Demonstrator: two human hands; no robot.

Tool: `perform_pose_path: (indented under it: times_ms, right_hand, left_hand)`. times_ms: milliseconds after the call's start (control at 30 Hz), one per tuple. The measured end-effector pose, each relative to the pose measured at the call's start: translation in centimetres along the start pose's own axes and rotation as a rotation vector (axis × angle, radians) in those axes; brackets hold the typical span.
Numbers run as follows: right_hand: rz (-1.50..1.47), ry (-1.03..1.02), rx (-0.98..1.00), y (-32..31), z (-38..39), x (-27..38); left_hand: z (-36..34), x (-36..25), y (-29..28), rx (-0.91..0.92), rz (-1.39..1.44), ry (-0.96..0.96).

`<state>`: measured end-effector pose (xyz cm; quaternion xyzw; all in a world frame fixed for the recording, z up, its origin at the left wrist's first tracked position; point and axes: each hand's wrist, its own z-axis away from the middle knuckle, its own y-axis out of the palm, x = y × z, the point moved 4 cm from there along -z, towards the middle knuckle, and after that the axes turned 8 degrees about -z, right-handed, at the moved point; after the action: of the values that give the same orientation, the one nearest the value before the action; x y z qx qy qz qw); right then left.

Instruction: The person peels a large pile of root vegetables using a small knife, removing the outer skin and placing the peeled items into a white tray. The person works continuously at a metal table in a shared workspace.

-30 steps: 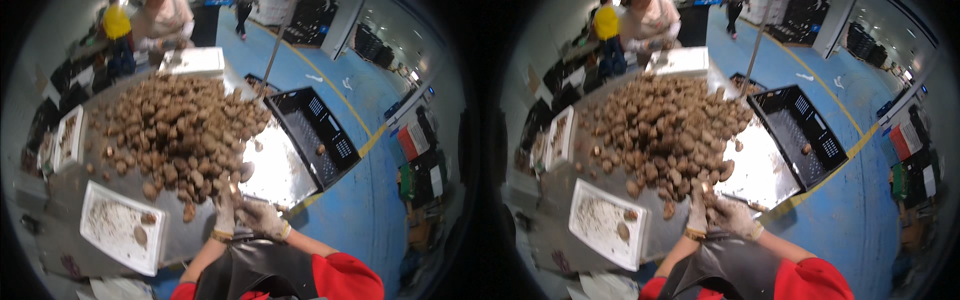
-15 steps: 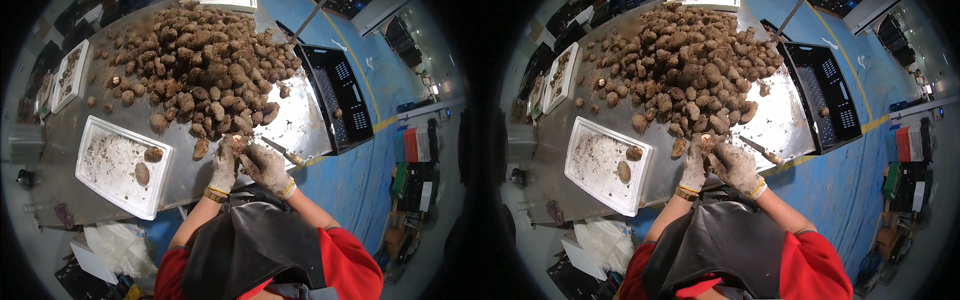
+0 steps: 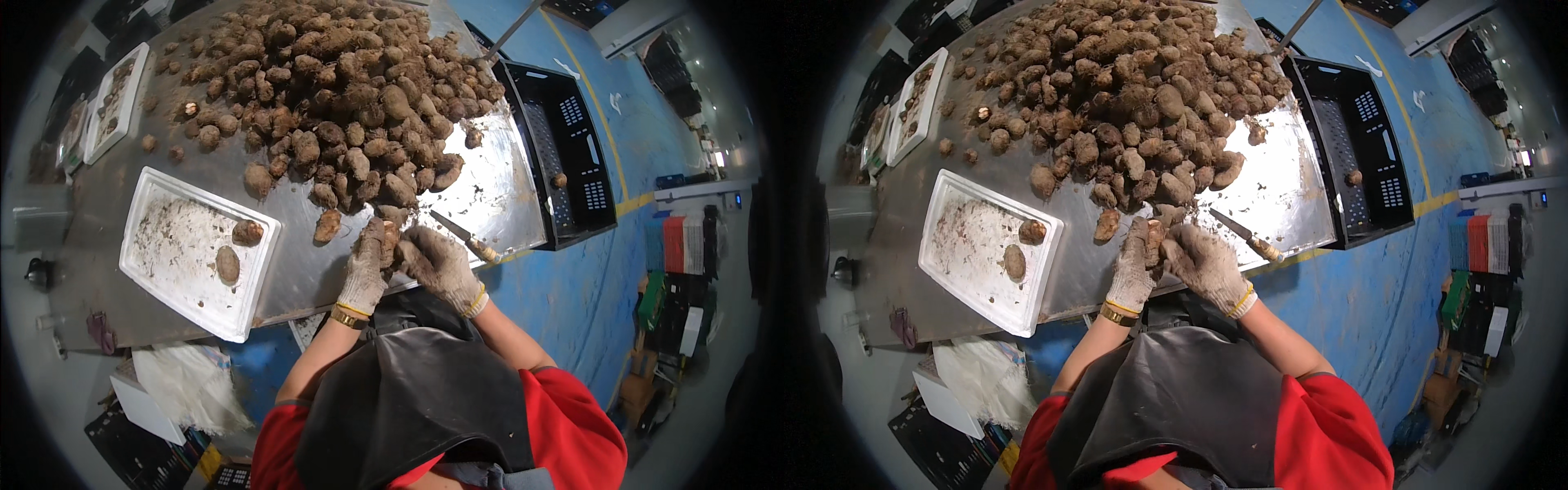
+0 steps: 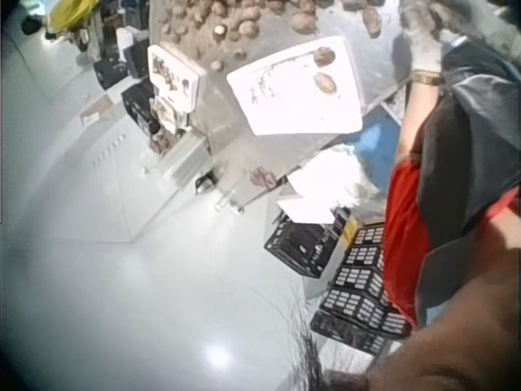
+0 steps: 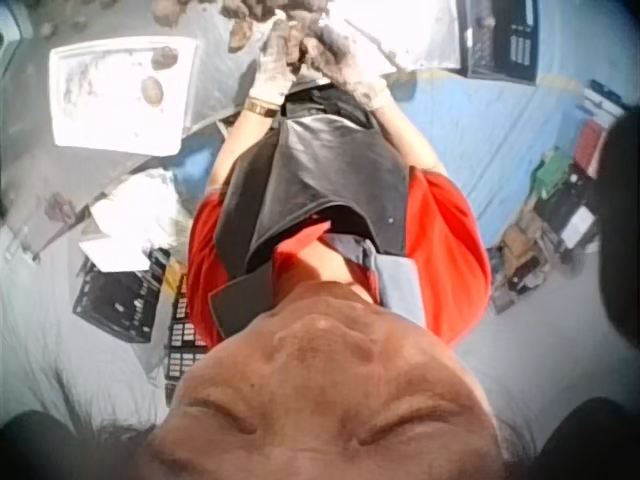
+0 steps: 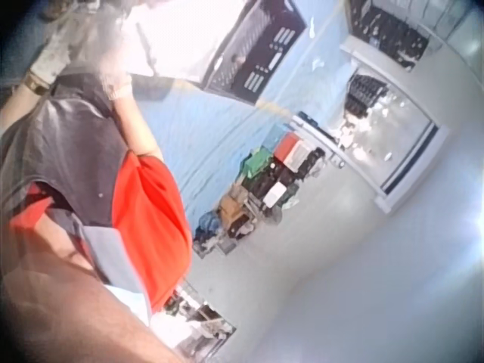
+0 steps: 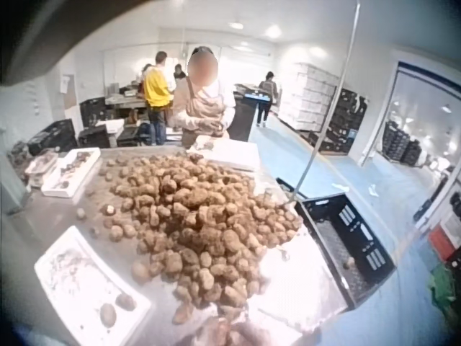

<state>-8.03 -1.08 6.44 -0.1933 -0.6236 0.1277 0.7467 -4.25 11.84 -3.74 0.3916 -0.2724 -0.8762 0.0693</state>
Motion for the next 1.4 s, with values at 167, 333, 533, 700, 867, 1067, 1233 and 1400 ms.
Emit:
perform_pose_path:
  times_ms: [167, 333, 533, 700, 867, 1067, 1233, 1400]
  right_hand:
    - [-0.307, -0.044, -0.001, -2.6, 0.2, -4.0]
    - [0.076, -0.145, -0.039, -6.8, -2.4, -4.9]
    - [-0.067, -0.321, 0.144, -7.4, -0.4, -5.1]
    - [-0.401, -0.033, 0.159, -11.7, -2.0, -7.4]
    - [0.042, -0.162, 0.114, -14.1, -4.6, -9.9]
    - [0.409, -0.084, 0.198, -13.9, -4.3, -11.9]
    - [0.515, -0.160, 0.052, -12.3, -1.3, -13.8]
    - [0.789, 0.082, 0.147, -8.9, -0.8, -17.7]
  left_hand:
    - [-0.9, -0.3, 3.0, -0.057, -0.290, 0.248]
    - [-2.8, 0.8, 7.2, -0.136, 0.205, -0.087]
    - [-5.5, 3.7, 8.1, -0.285, 0.122, -0.107]
    - [-5.0, 3.1, 11.0, -0.376, 0.188, -0.112]
    - [-4.3, 4.2, 9.9, -0.225, 0.183, -0.180]
    - [-4.4, 4.3, 9.3, -0.144, 0.343, -0.220]
    - [-4.7, 4.5, 6.9, -0.091, 0.307, -0.275]
    - [-4.5, 3.6, 4.7, -0.089, 0.428, -0.217]
